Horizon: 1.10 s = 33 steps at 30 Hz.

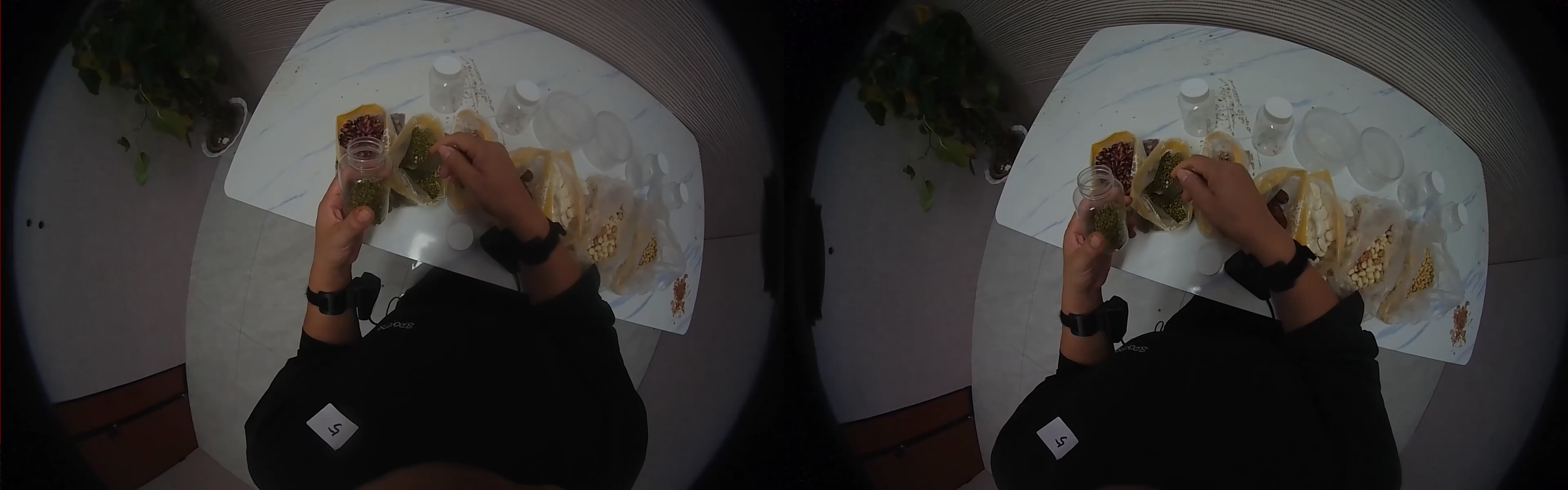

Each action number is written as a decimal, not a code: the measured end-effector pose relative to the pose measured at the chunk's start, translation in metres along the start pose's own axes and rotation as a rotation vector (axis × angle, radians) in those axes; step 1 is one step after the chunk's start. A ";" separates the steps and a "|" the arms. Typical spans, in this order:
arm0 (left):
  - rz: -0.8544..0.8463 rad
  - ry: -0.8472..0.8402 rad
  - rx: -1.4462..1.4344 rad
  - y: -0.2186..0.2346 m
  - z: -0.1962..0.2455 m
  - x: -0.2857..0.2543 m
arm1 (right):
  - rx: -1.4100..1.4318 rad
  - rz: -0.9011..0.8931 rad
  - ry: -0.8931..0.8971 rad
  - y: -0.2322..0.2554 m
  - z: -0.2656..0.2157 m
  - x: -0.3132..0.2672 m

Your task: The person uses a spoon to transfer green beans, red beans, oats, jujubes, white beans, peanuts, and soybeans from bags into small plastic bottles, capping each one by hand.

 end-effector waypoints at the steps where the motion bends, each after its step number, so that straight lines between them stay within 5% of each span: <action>1: 0.000 0.000 0.000 0.000 0.000 0.000 | 0.044 0.003 -0.065 0.001 0.003 0.001; 8: 0.019 0.045 -0.002 0.003 0.001 -0.001 | 0.368 0.220 -0.153 0.025 0.008 0.002; 20: 0.000 0.125 0.320 -0.011 0.014 -0.002 | 0.617 0.372 0.120 0.034 -0.029 -0.011; 33: -0.068 0.138 -0.065 -0.004 -0.001 -0.001 | 0.023 0.057 0.604 0.014 -0.066 -0.028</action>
Point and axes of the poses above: each hand's wrist, its own x-axis towards the middle knuckle, its own y-axis out of the back of the hand, z = x × y, the point moved 5 cm from there along x, towards the middle knuckle, and after that the axes turned 11 degrees about x, right-handed, at the moved point
